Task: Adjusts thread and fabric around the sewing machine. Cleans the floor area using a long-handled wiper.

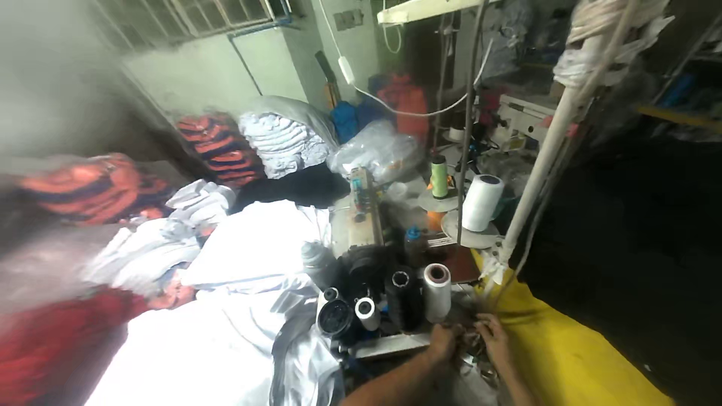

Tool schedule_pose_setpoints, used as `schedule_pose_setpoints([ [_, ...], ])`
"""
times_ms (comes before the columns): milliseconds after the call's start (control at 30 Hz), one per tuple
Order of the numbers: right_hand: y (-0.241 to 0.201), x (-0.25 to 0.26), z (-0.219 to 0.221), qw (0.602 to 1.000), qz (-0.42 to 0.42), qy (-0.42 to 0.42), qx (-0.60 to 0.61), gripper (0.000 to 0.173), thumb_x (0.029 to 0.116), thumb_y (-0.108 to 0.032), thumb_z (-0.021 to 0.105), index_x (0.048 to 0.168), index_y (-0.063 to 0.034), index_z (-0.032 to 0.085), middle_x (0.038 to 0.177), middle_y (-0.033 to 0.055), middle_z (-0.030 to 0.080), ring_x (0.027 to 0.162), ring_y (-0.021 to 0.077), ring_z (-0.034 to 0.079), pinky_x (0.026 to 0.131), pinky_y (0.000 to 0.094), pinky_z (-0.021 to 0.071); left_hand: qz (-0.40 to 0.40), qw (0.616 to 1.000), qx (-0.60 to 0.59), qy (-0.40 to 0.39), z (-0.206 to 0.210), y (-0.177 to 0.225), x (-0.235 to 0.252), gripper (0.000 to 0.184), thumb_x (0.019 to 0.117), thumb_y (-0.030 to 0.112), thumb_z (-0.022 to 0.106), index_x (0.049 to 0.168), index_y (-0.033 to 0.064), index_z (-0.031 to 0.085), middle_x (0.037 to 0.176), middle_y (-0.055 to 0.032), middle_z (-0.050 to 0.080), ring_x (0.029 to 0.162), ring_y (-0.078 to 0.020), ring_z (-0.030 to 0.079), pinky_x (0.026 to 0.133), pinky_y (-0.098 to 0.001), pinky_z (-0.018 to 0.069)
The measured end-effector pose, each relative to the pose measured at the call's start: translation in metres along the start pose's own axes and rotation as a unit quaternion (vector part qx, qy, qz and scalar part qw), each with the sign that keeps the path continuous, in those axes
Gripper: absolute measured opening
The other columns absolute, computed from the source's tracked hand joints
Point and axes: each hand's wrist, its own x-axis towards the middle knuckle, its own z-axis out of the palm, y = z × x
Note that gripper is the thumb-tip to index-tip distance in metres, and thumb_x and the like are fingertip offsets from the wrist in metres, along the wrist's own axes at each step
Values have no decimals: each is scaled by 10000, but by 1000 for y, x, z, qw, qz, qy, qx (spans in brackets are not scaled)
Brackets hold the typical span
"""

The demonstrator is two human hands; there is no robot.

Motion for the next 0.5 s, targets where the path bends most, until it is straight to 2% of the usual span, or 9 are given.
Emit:
schedule_pose_setpoints([
  [67,0,-7,0,999,-30,13,-37,263,1038,-5,522,1236,103,656,1203,273,687,1128,369,668,1035,483,495,4,1000,0,2,2,4,2,189,1077,171,511,1052,7,603,752,-25,625,570,-75,552,523,-223,448],
  [133,2,-13,3,994,-63,9,-86,260,1022,25,523,1215,90,686,1229,278,681,1173,414,651,1068,528,474,8,1000,1,-5,6,6,0,187,1075,180,519,1070,9,594,751,-24,614,561,-76,545,519,-222,450],
  [233,-3,-21,4,984,-102,-9,-145,273,940,110,582,1187,93,698,1209,294,676,1125,460,657,1028,577,491,15,999,26,-38,16,4,-5,179,1071,187,532,1058,21,598,733,-9,614,561,-66,553,522,-216,456],
  [300,-6,-23,4,987,-78,-15,-142,270,944,107,576,1187,96,694,1212,282,679,1123,443,661,1034,563,490,23,997,49,-56,19,5,-5,212,1072,215,535,1064,19,616,746,-8,625,583,-67,564,544,-224,467],
  [367,-9,-22,4,994,-30,7,-105,220,994,63,536,1156,127,670,1124,282,686,1041,395,676,986,517,512,42,995,61,-68,22,10,-4,217,1073,216,534,1094,16,616,804,-18,622,636,-74,569,597,-241,481],
  [400,-8,-20,5,996,-13,18,-84,212,1015,31,517,1143,132,653,1075,269,675,984,357,666,940,486,525,62,993,62,-73,23,12,-3,226,1078,204,521,1147,8,610,867,-34,622,686,-85,572,642,-256,493],
  [433,-7,-17,4,996,-13,26,-83,210,1003,40,541,1141,148,657,1102,302,676,1016,395,673,962,514,522,85,991,65,-79,23,14,-1,268,1083,192,503,1244,-4,592,975,-69,628,774,-106,582,714,-282,501],
  [500,-2,-12,5,994,-32,41,-95,199,989,49,568,1112,153,684,1136,329,676,1074,448,667,1001,555,505,129,983,86,-103,20,9,8,406,1090,175,476,1449,-15,468,1299,-181,600,1081,-195,607,948,-366,497],
])
